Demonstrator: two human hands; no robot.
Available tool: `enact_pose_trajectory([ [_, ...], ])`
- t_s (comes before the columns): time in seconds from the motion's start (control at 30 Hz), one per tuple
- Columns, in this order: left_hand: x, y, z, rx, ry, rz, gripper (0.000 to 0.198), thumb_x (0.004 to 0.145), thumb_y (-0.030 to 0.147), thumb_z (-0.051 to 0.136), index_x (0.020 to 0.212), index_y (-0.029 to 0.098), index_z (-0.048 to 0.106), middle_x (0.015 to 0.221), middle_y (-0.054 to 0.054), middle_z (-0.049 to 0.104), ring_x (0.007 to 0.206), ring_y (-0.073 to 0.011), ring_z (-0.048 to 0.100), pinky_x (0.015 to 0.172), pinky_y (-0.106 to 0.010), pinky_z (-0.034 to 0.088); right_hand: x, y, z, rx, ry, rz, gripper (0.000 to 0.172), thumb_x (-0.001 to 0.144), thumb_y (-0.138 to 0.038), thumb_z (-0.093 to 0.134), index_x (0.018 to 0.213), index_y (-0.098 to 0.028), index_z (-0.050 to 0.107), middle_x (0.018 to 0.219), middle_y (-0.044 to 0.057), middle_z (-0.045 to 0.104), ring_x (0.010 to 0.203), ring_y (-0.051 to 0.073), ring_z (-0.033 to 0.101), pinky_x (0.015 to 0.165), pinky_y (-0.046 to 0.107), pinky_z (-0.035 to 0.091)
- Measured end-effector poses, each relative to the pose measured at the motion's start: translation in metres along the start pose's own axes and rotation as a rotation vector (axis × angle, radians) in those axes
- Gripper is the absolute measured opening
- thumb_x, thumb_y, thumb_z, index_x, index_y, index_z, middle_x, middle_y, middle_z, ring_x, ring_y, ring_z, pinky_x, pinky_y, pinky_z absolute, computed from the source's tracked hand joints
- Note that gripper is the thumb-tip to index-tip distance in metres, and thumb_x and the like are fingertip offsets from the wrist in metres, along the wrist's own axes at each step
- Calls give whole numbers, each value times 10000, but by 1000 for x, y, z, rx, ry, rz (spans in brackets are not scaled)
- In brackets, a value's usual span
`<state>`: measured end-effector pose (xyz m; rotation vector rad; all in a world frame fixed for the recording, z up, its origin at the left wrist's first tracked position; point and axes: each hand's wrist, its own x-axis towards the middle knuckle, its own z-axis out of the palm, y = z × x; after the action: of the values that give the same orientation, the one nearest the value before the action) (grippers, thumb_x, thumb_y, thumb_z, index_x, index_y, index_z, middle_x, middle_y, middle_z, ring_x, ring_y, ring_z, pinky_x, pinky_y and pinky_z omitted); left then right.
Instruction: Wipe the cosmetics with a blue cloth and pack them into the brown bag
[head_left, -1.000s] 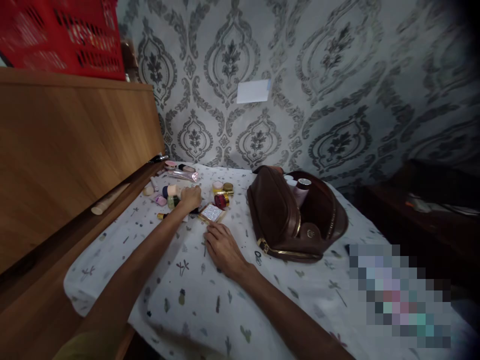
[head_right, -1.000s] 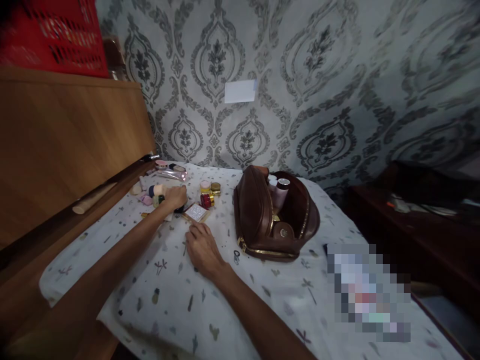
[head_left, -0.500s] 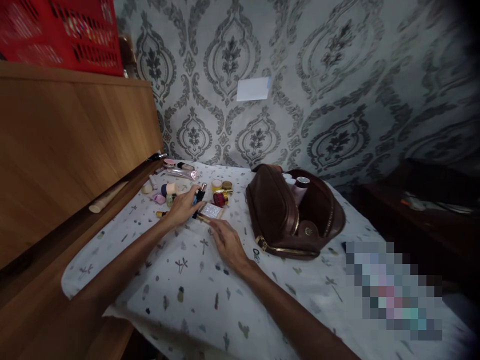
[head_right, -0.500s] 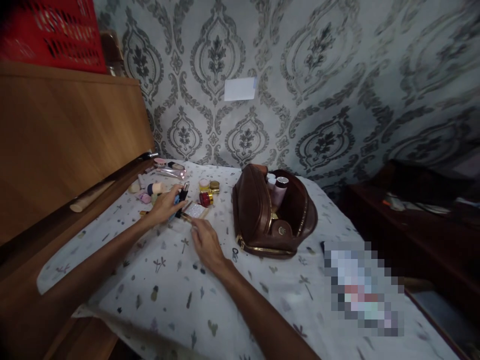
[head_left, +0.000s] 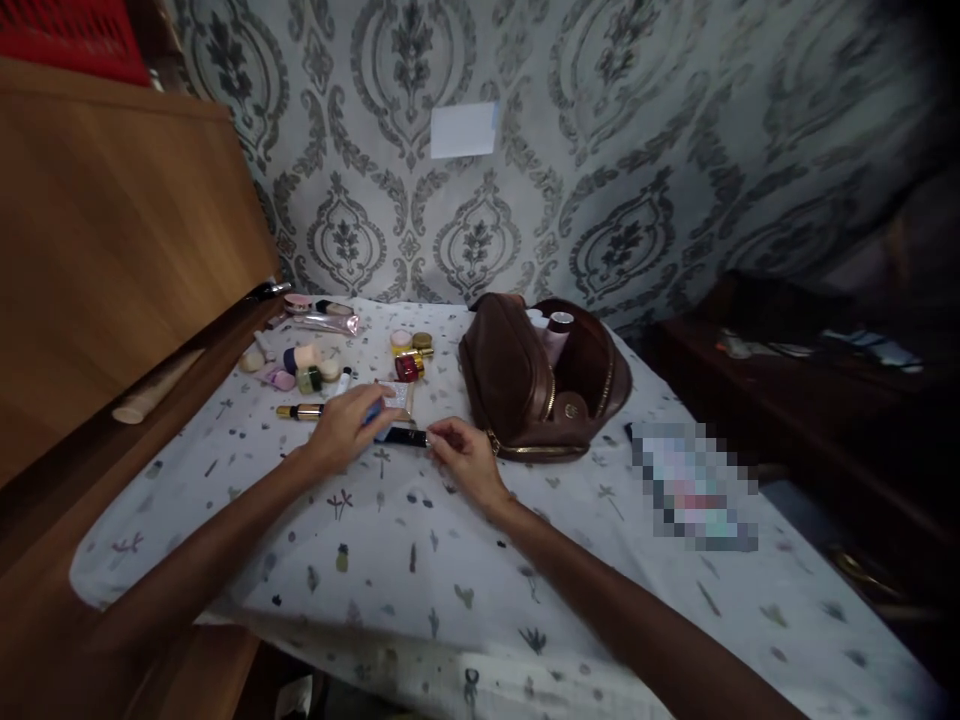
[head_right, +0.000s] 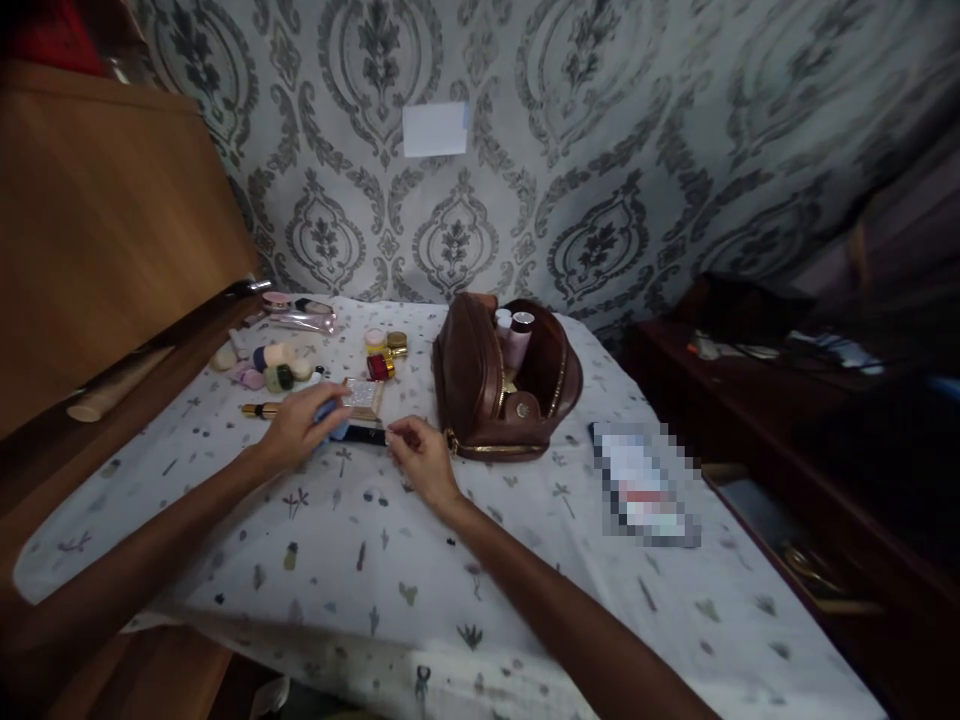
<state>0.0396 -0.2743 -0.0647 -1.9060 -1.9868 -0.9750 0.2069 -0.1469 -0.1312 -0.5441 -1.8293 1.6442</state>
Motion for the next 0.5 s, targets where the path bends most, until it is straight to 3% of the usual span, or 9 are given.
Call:
enact_pose_trajectory([
  [0.1,10,18,7,-92,95,-63,264,1014,357,396,1092,183,577,959,-50,664,901,-185,631,826,-303,501,-5,4,-8,30,9,4,221,729,-361,704,857,-194,635,701,-12,626,613,139,585,589,260,480],
  [0.23,7,32,41,-54,-143,132,267,993,360,420,1133,184,563,1072,-104,657,1026,-241,616,899,-372,502,-8,5,-10,104,15,-7,261,658,-379,761,784,-201,618,705,-22,635,646,133,590,639,255,500],
  [0.27,4,31,51,-19,-206,174,266,990,363,414,1123,193,570,1046,-105,668,992,-251,628,872,-383,511,-8,5,-10,110,13,-9,281,644,-400,779,755,-201,614,703,-22,634,656,134,591,658,256,505],
  [0.37,-3,22,72,85,-233,160,280,990,372,377,1089,207,581,991,-101,690,909,-265,649,821,-407,515,-7,9,-10,169,11,43,352,618,-477,802,721,-213,591,671,-35,612,606,126,570,618,256,507],
  [0.5,-1,9,76,74,-239,201,299,986,426,358,961,235,586,895,-75,685,855,-266,655,782,-406,516,-4,13,-9,218,36,123,429,545,-498,846,708,-224,558,614,-63,589,534,122,570,575,263,507],
])
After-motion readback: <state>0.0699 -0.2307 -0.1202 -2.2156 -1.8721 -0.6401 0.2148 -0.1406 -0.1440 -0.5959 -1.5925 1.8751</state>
